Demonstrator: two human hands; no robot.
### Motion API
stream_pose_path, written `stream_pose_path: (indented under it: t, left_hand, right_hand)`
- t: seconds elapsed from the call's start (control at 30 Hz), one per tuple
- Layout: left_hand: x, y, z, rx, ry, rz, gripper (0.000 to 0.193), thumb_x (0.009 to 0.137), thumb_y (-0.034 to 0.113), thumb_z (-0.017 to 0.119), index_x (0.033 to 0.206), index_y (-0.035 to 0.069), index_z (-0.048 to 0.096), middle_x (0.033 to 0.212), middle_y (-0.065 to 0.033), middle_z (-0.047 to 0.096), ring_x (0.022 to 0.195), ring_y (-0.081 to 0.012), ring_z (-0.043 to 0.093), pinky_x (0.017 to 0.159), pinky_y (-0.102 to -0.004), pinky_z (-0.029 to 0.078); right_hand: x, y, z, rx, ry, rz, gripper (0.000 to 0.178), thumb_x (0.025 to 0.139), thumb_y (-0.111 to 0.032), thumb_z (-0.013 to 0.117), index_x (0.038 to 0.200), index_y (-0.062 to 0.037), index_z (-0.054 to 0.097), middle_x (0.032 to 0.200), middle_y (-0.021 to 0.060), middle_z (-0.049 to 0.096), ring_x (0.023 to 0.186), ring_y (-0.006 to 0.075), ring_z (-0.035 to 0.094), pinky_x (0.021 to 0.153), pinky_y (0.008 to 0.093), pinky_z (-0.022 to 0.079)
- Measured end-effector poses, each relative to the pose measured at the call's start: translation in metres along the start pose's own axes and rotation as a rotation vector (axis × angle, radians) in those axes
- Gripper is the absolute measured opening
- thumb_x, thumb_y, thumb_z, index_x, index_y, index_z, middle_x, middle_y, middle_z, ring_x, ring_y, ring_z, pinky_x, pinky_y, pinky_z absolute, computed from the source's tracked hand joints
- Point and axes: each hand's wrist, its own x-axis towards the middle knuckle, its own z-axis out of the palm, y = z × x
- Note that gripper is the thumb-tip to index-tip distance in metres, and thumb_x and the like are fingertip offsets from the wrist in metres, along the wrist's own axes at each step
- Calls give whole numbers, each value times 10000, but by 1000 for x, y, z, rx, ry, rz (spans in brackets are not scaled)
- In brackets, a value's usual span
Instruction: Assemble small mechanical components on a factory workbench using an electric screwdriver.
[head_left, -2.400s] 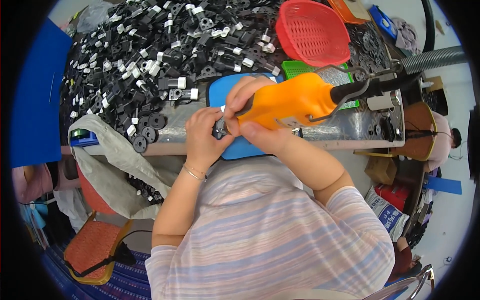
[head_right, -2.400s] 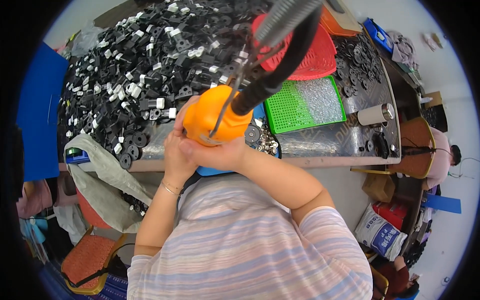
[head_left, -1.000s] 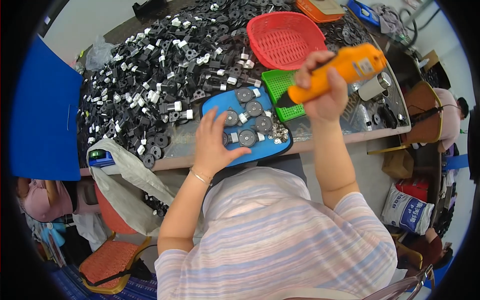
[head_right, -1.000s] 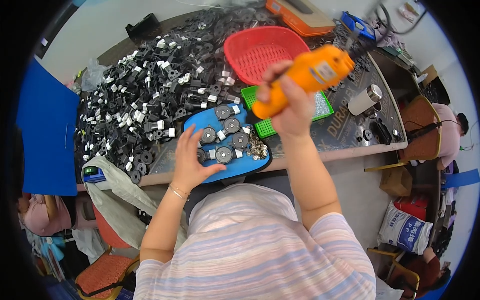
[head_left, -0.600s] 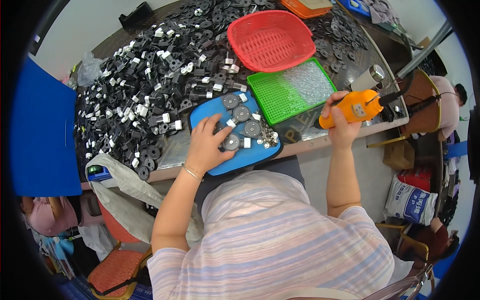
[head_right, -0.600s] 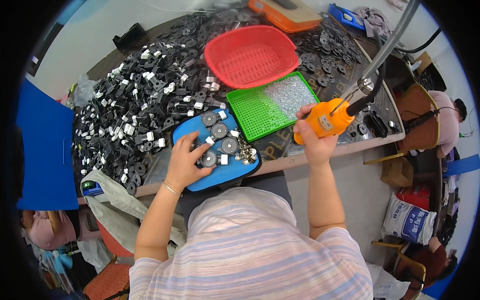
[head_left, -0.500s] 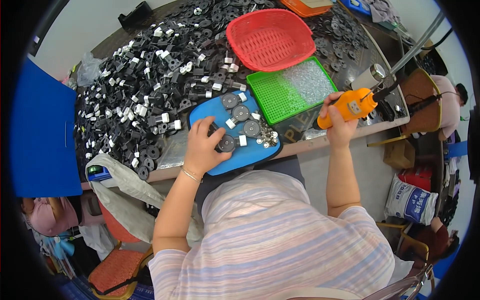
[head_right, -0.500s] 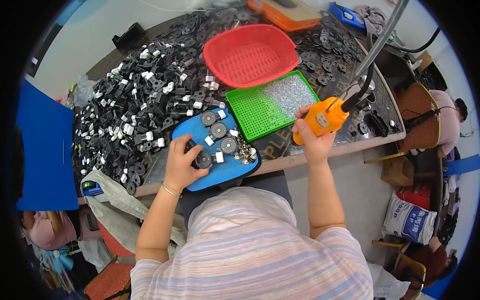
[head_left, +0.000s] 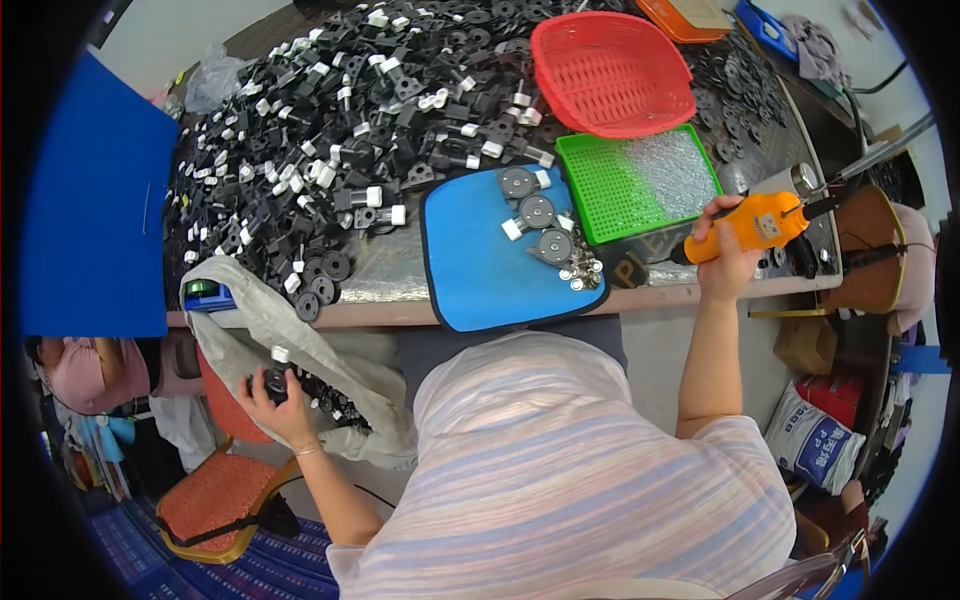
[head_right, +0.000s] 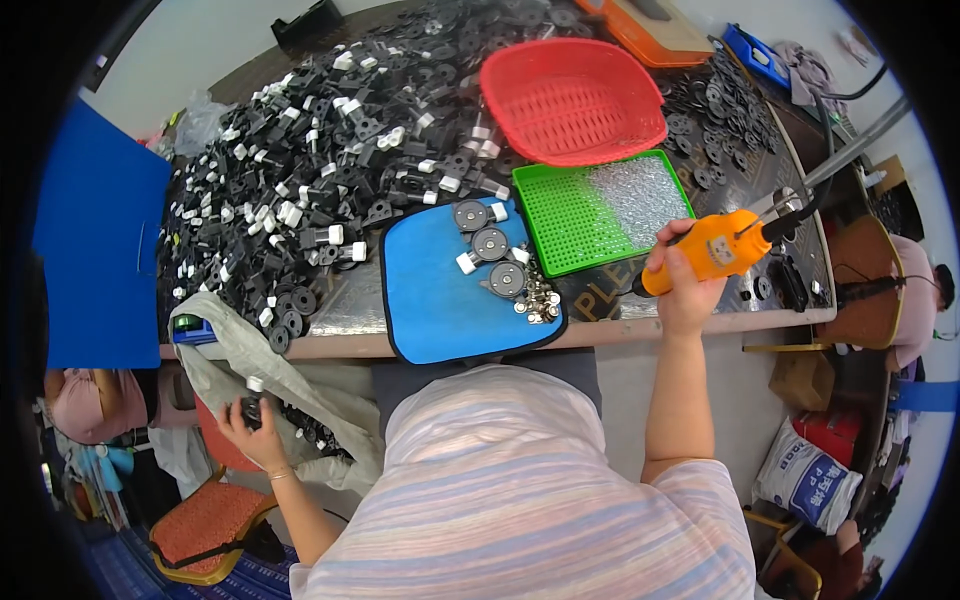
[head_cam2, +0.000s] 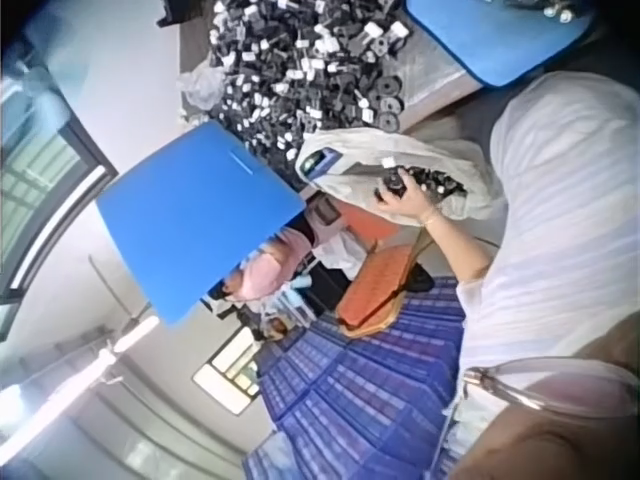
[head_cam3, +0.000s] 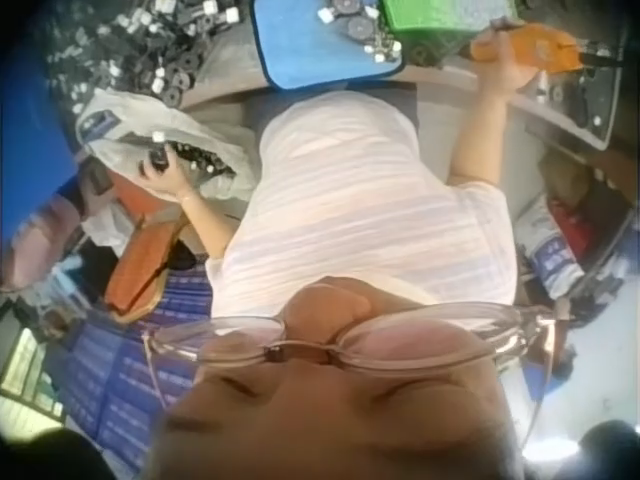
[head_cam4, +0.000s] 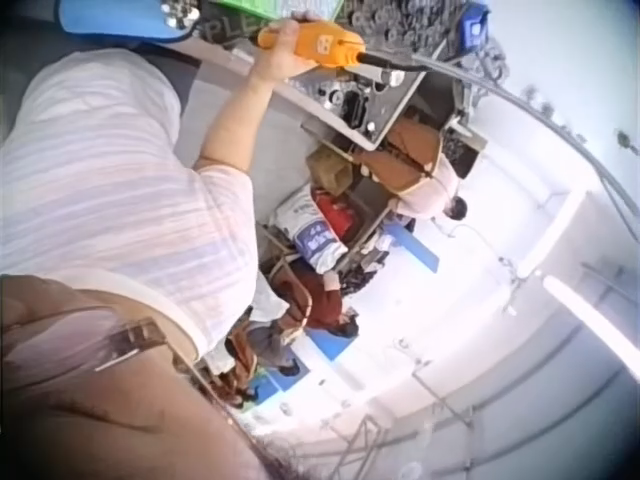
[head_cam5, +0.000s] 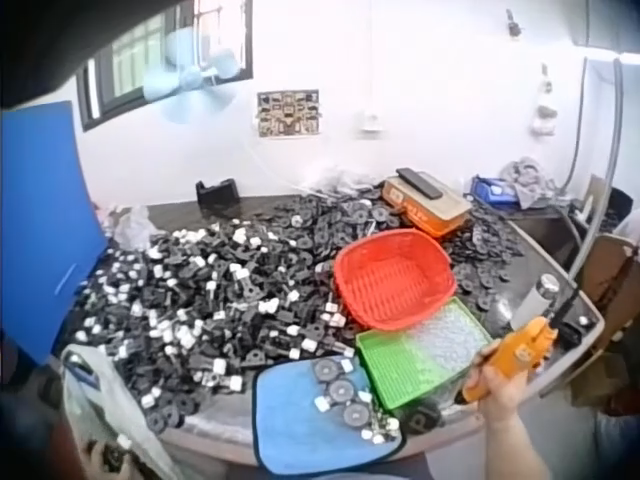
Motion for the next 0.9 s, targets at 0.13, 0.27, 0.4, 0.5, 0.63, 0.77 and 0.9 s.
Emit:
stream_pose_path:
  t: [0.13, 0.27, 0.4, 0.5, 0.63, 0.77, 0.9]
  left_hand:
    - [-16, -13, 13, 270, -211, -93, 722, 735, 271, 733, 1359, 107, 409, 1453, -240, 241, 1310, -420, 279, 1046, -499, 282]
    - [17, 77, 17, -39, -69, 47, 728, 726, 254, 733, 1352, 84, 403, 1438, -235, 264, 1327, -422, 248, 1069, -515, 225]
    - [51, 204, 45, -511, -357, 606, 761, 656, 377, 764, 1299, 85, 479, 1426, -230, 296, 1352, -405, 211, 1071, -515, 209]
    - [59, 271, 76, -586, -624, 847, 902, 546, 462, 817, 1324, 166, 470, 1484, -177, 218, 1368, -423, 151, 1067, -536, 204]
    - [69, 324, 114, -462, -864, 955, 976, 468, 474, 845, 1334, 248, 457, 1485, -137, 227, 1365, -446, 131, 1026, -626, 217]
    - [69, 324, 141, -523, -902, 962, 775, 502, 478, 828, 1190, 211, 589, 1416, -127, 346, 1354, -427, 182, 1030, -603, 229]
    - [63, 318, 147, -622, -872, 975, 597, 526, 411, 826, 1034, 163, 634, 1308, -101, 444, 1338, -388, 235, 1024, -544, 271]
  right_hand:
    - [3, 3, -1, 18, 3, 24, 262, 792, 4, 574, 1045, 30, 511, 912, 128, 561, 655, 163, 551, 621, 276, 460]
    - [0, 6, 5, 10, -19, -3, 260, 793, 9, 572, 1045, 28, 511, 910, 128, 563, 653, 162, 551, 621, 276, 462]
    - [-1, 6, 2, 3, 7, -26, 259, 789, 15, 575, 1038, 30, 507, 900, 127, 564, 648, 159, 554, 616, 269, 462]
    - [1, 4, 4, 11, 15, -19, 255, 783, 26, 578, 1028, 31, 506, 896, 124, 564, 643, 157, 557, 614, 267, 463]
    - [-4, 5, 3, -63, 5, -24, 267, 790, -29, 610, 1030, 17, 503, 905, 120, 556, 651, 158, 555, 616, 270, 463]
    - [-14, 4, 8, -117, -13, -51, 319, 784, -113, 662, 1034, 10, 506, 908, 118, 549, 660, 159, 549, 618, 268, 455]
    - [-14, 3, 5, -89, -11, -55, 331, 782, -120, 670, 1037, 7, 504, 906, 113, 547, 659, 158, 551, 609, 262, 453]
